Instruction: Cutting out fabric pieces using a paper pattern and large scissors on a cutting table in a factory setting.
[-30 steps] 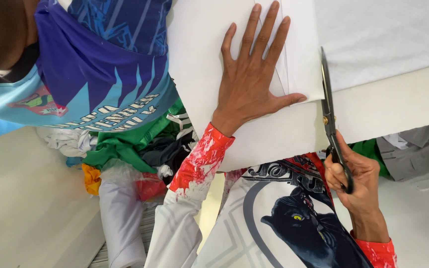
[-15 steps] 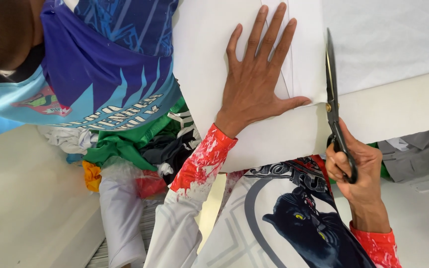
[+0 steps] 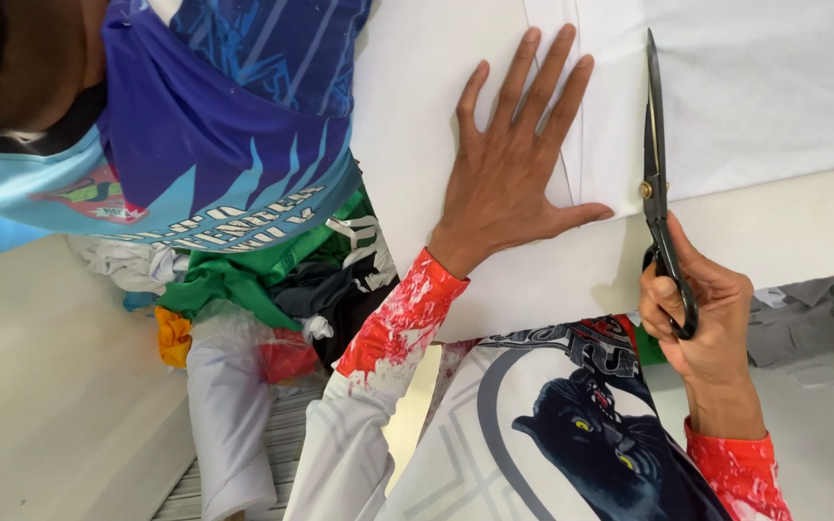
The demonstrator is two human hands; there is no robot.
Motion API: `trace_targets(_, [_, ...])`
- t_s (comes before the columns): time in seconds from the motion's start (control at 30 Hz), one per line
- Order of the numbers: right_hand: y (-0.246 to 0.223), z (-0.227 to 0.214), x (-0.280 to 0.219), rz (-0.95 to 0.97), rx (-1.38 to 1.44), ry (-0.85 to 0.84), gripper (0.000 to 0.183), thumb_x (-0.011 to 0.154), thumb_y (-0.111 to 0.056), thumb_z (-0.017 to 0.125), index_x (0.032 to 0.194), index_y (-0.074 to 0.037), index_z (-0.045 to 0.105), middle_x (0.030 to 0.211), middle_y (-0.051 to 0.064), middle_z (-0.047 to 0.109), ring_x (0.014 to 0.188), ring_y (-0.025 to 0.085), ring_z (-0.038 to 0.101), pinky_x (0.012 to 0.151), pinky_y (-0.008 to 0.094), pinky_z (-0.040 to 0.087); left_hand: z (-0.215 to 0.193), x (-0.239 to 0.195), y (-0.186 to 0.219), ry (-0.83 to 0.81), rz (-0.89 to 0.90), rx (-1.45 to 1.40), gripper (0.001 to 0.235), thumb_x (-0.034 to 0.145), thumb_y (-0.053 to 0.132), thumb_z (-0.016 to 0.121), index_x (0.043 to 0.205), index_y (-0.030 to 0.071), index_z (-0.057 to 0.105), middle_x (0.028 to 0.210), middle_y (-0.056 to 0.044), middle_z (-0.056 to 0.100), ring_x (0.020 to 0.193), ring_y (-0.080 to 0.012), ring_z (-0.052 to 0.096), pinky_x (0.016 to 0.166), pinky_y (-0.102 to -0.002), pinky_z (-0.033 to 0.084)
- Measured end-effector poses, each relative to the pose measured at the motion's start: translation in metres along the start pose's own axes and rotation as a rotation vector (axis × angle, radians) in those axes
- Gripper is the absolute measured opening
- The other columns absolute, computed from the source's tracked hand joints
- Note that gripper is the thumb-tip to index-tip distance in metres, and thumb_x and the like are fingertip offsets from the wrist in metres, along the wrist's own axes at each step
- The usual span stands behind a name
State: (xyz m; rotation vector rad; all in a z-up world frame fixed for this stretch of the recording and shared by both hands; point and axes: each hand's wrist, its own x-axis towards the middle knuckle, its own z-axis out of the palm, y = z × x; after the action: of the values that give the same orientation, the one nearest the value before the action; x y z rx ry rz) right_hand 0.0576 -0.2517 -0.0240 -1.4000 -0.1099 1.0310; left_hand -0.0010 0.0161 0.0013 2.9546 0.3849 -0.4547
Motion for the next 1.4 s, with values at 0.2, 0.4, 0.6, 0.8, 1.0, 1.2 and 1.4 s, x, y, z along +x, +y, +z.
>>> trace_targets(0.2, [-0.002,-0.005,0.015,-0.006,0.087,-0.029,0.070,0.092,-0.034,0.072,0.154,-0.012,0.049,0.075,0.004,0.044,0.051,0.010,0.029,0.043,0.019,0.025,-0.004,0.000,-0.002,-0.023,0.012,0.000,0.137,0.098,0.121,0.070,0.167,0.016,0.016,0.171,-0.009,0.012,0.160,-0.0302,0.013,0.127,-0.055,0.013])
trace_targets(0.4, [-0.007,0.006,0.026,0.027,0.003,0.004,0.067,0.092,-0.027,0.069,0.154,-0.015,0.049,0.074,0.000,0.035,0.056,0.010,0.023,0.045,0.021,0.018,-0.002,0.001,-0.003,-0.012,0.012,-0.006,0.136,0.097,0.122,0.069,0.166,0.016,0.017,0.171,-0.009,0.013,0.160,-0.0301,0.014,0.127,-0.055,0.013])
trace_targets(0.6, [-0.010,0.003,0.029,0.015,0.055,-0.016,0.066,0.094,-0.030,0.069,0.155,-0.013,0.049,0.074,0.002,0.039,0.053,0.009,0.027,0.043,0.020,0.022,-0.003,0.000,-0.003,-0.031,0.020,-0.005,0.136,0.100,0.122,0.068,0.167,0.016,0.016,0.171,-0.009,0.012,0.160,-0.0299,0.013,0.127,-0.055,0.013])
trace_targets(0.8, [-0.020,0.011,0.050,0.026,0.059,-0.006,0.072,0.092,-0.043,0.073,0.153,-0.012,0.052,0.075,0.002,0.043,0.051,0.009,0.028,0.044,0.020,0.023,-0.004,0.001,-0.004,-0.033,0.017,-0.014,0.135,0.099,0.120,0.070,0.167,0.015,0.016,0.171,-0.009,0.012,0.160,-0.0303,0.013,0.126,-0.055,0.012])
trace_targets(1.0, [-0.024,0.020,0.054,0.004,-0.029,-0.002,0.065,0.095,-0.037,0.069,0.154,-0.018,0.050,0.074,-0.003,0.036,0.055,0.008,0.022,0.045,0.020,0.017,-0.004,0.001,-0.005,-0.041,0.022,-0.010,0.133,0.101,0.121,0.065,0.166,0.015,0.016,0.171,-0.009,0.012,0.160,-0.0305,0.014,0.126,-0.055,0.012])
trace_targets(1.2, [-0.028,0.016,0.063,0.028,0.109,-0.023,0.064,0.093,-0.038,0.072,0.148,-0.011,0.054,0.075,0.003,0.046,0.046,0.007,0.031,0.041,0.019,0.022,-0.003,0.001,-0.005,-0.035,0.018,-0.019,0.133,0.100,0.119,0.065,0.166,0.015,0.016,0.171,-0.008,0.013,0.160,-0.0301,0.014,0.126,-0.055,0.012])
trace_targets(1.4, [-0.043,0.030,0.078,0.042,-0.011,0.021,0.073,0.092,-0.046,0.071,0.153,-0.012,0.051,0.074,0.000,0.041,0.050,0.007,0.029,0.044,0.019,0.022,-0.003,0.001,-0.005,-0.017,0.012,0.006,0.135,0.099,0.121,0.069,0.166,0.016,0.016,0.171,-0.007,0.014,0.160,-0.0290,0.015,0.126,-0.054,0.013])
